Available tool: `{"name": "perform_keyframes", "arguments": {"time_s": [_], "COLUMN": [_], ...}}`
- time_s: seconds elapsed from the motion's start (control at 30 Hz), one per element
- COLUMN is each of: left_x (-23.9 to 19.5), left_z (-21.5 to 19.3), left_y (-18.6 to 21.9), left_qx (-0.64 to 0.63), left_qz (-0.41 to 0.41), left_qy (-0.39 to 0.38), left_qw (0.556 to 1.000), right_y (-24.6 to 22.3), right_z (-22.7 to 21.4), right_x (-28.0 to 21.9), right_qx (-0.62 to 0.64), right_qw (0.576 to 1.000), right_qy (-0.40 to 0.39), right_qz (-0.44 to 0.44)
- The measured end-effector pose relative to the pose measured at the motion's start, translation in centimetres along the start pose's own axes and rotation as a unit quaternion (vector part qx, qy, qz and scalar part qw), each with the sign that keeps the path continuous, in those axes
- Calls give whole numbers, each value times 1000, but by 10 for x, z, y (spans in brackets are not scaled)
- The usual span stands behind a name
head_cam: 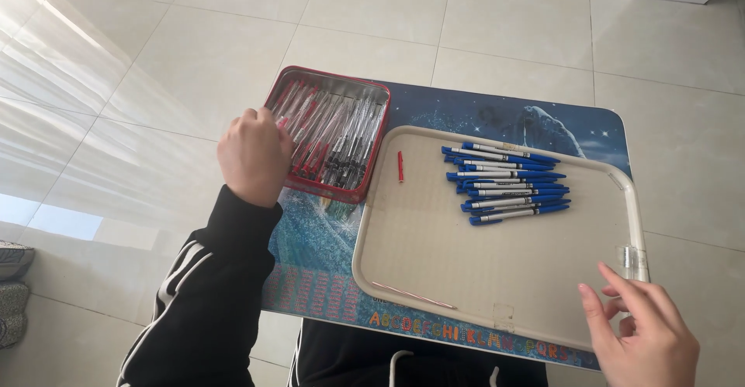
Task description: Assembling ballpoint pens by inserting ink refills into barrels and attaching caps.
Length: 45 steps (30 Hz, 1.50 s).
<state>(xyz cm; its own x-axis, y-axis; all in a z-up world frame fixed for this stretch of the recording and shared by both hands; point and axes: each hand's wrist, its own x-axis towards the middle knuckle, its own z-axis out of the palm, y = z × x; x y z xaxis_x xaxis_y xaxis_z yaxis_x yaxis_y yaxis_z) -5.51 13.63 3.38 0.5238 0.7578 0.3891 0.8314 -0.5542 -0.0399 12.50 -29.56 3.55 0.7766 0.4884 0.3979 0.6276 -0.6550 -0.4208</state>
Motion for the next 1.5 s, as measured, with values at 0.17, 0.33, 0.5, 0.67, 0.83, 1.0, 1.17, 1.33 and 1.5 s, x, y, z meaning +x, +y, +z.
{"name": "perform_keyframes", "arguments": {"time_s": [0.17,0.33,0.5,0.67,0.83,1.0,1.17,1.33,1.5], "left_x": [-39,-109,-145,-143,-142,-143,-144,-146,-147], "left_z": [-86,-119,-109,-105,-105,-102,-98,-95,-95], "left_y": [24,94,129,125,128,129,128,129,130], "left_qx": [-190,-514,-649,-723,-692,-687,-686,-686,-678], "left_qz": [116,269,242,137,204,227,231,237,222], "left_qy": [193,-18,-150,-208,-139,-127,-120,-122,-127], "left_qw": [956,814,706,645,678,678,680,677,689], "right_y": [-30,-66,-88,-76,-71,-69,-71,-72,-75], "right_z": [-13,-12,-15,-15,-9,-5,-2,-1,2], "right_x": [3,3,2,1,-1,-1,0,0,-1], "right_qx": [149,143,139,189,201,188,202,204,215], "right_qw": [989,970,934,950,947,945,935,933,937], "right_qy": [0,44,-51,-76,-86,-56,-41,-46,-49], "right_qz": [-23,-193,-324,-238,-234,-262,-290,-292,-272]}}
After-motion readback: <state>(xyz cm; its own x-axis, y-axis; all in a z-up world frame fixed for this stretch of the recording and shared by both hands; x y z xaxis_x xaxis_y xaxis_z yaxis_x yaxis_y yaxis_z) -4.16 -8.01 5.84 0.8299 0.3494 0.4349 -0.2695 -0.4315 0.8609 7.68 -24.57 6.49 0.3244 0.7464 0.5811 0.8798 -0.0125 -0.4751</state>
